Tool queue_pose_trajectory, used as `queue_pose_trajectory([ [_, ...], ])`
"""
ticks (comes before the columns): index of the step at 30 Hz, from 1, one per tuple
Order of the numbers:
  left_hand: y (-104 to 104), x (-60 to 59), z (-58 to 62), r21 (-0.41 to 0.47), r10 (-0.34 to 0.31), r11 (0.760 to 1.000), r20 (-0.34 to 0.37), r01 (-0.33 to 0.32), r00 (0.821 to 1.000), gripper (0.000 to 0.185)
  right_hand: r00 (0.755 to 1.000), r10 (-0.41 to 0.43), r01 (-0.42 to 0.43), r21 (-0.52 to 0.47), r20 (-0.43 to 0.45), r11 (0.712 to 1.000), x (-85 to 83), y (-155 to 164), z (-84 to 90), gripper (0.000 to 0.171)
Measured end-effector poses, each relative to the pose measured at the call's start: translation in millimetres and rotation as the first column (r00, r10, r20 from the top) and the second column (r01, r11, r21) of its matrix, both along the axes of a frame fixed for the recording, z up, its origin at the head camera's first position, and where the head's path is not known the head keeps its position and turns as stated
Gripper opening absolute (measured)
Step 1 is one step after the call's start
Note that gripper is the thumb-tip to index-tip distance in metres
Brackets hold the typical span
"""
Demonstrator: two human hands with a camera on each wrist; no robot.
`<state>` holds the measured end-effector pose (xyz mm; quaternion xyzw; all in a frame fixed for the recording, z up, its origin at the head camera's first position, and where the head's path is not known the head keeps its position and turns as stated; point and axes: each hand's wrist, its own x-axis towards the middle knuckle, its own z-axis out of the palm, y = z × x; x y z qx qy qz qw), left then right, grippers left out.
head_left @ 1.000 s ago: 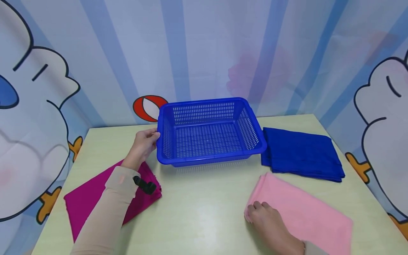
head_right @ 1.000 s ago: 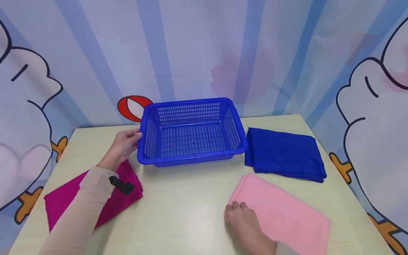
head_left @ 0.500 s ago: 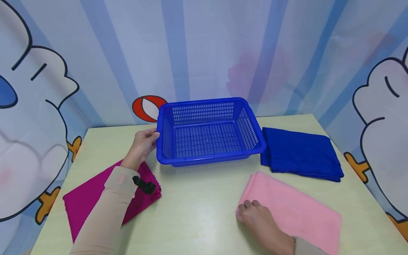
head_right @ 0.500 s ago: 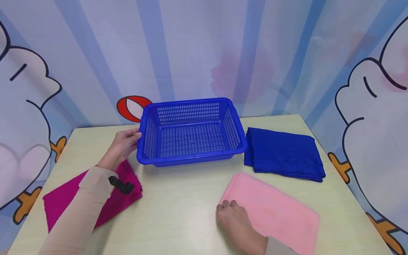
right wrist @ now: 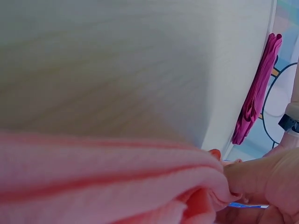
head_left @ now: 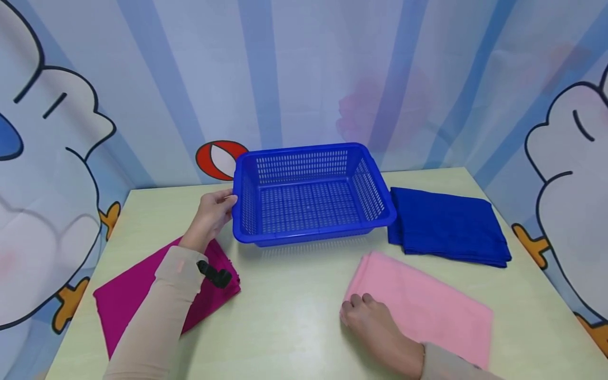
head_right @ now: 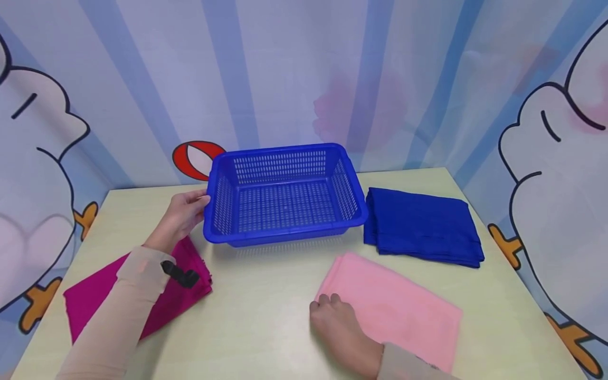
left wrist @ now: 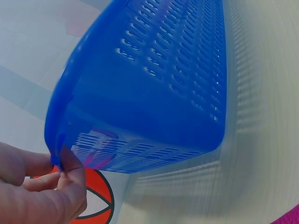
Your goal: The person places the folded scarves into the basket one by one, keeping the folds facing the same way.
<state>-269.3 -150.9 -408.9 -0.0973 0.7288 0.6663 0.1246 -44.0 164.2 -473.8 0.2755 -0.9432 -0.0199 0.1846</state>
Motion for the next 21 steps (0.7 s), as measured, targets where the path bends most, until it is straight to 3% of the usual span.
queue_pose_trajectory([
  [21, 0.1, -0.6, -0.7, 0.004, 0.01, 1.0, 0.003, -0.01, 1.0, 0.046, 0.997, 0.074, -0.074, 0.025, -0.004, 0.997, -7.0, -27.6, 0.7, 0.023],
])
